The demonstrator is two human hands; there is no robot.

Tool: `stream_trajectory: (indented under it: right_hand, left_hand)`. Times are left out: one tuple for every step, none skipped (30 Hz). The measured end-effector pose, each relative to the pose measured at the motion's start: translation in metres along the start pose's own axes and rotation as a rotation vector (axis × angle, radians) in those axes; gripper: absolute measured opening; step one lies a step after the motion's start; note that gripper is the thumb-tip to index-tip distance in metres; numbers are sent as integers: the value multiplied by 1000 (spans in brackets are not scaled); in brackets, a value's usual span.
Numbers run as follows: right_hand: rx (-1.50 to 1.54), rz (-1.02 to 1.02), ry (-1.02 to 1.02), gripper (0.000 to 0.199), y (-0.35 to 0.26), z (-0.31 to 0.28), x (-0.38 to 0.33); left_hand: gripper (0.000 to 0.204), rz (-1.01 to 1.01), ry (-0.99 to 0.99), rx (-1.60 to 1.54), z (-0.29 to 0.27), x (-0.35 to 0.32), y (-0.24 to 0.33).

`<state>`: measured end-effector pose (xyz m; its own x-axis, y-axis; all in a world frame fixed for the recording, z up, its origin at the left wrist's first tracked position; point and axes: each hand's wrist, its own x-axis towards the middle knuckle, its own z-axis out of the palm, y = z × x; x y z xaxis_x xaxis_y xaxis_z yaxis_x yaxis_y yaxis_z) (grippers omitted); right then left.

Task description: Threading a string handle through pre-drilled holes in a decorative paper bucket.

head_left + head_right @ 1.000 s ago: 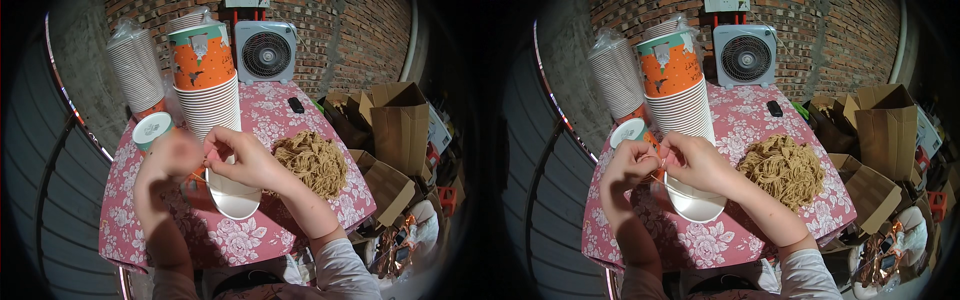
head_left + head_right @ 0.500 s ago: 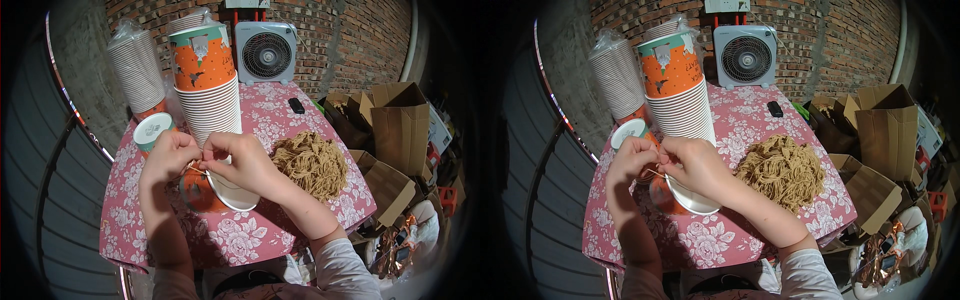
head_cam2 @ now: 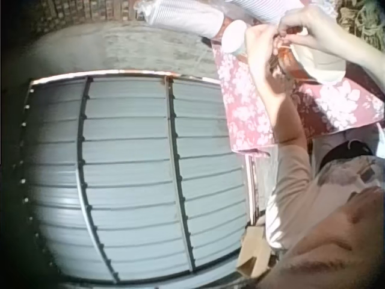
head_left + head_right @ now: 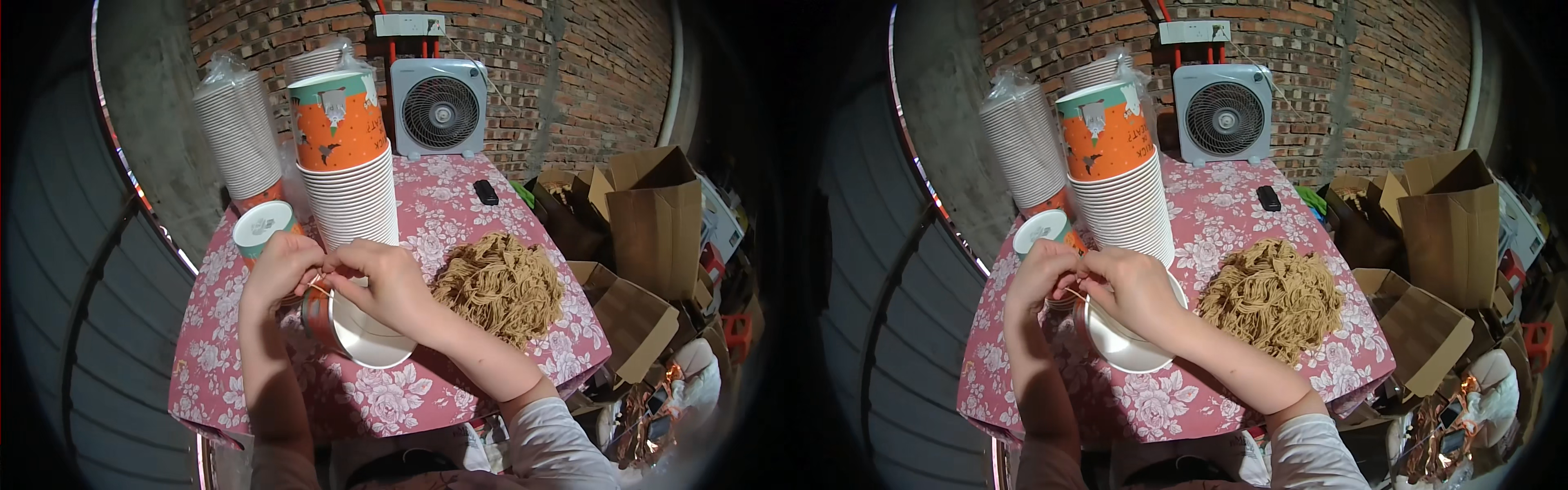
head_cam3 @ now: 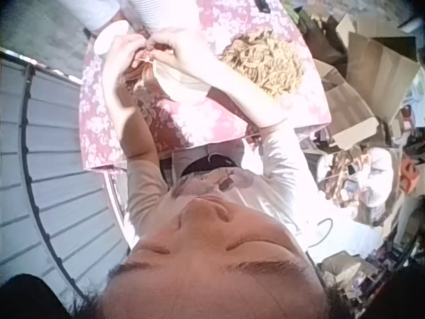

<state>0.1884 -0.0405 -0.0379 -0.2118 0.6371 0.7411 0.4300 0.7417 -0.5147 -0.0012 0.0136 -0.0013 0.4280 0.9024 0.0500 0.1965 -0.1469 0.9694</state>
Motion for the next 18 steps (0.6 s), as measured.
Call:
stream_trajectory:
  right_hand:
    - [-46,-14,1,16,-1,0,-1]
    - [-92,-28,4,16,-1,-1,-1]
    - [-88,-34,6,16,-3,0,-1]
    - [-98,-33,-1,17,-4,1,-1]
    - [-109,-31,-8,17,-5,2,-2]
    - [-114,-35,-3,17,-5,1,-2]
    - [-117,-32,-9,17,-6,1,-2]
    - [-121,-28,-15,17,-6,1,-2]
    - [-125,-34,-12,17,-6,1,-2]
    - [-138,-61,-11,16,-6,1,-2]
    - [-150,-87,-11,16,-6,1,-1]
    - [-157,-86,-11,16,-3,0,-1]
    - [-75,-63,-31,14,0,-1,-1]
    - [8,-39,-53,13,3,-2,0]
    - [8,-39,-56,13,3,-3,1]
    - [102,10,-95,12,3,-5,2]
    - [196,59,-134,11,2,-7,4]
    - [200,62,-140,11,2,-7,5]
  left_hand:
    - [23,-11,-4,8,0,0,2]
    - [23,-22,-9,16,0,-1,3]
    - [23,-19,-4,21,-2,-2,4]
    - [23,-30,-8,18,-4,-2,3]
    - [23,-39,-13,14,-5,-3,2]
    - [23,-32,-16,17,-5,-3,3]
    - [22,-34,-21,-7,-5,-3,2]
    - [22,-35,-27,-31,-5,-3,2]
    - [24,-40,-59,-46,-8,-3,0]
    - [24,-33,-59,-45,-10,-2,-2]
    - [24,-19,-89,-60,-12,0,-4]
    - [25,-8,-123,-79,-11,1,-3]
    - [25,-5,-127,-82,-9,1,-2]
    - [24,18,-141,-84,-7,-1,1]
    - [23,38,-150,-86,-7,-3,3]
    - [23,36,-148,-89,-10,-2,1]
    - [20,45,-211,-81,-15,-1,-1]
    - [18,52,-271,-73,-20,-2,-2]
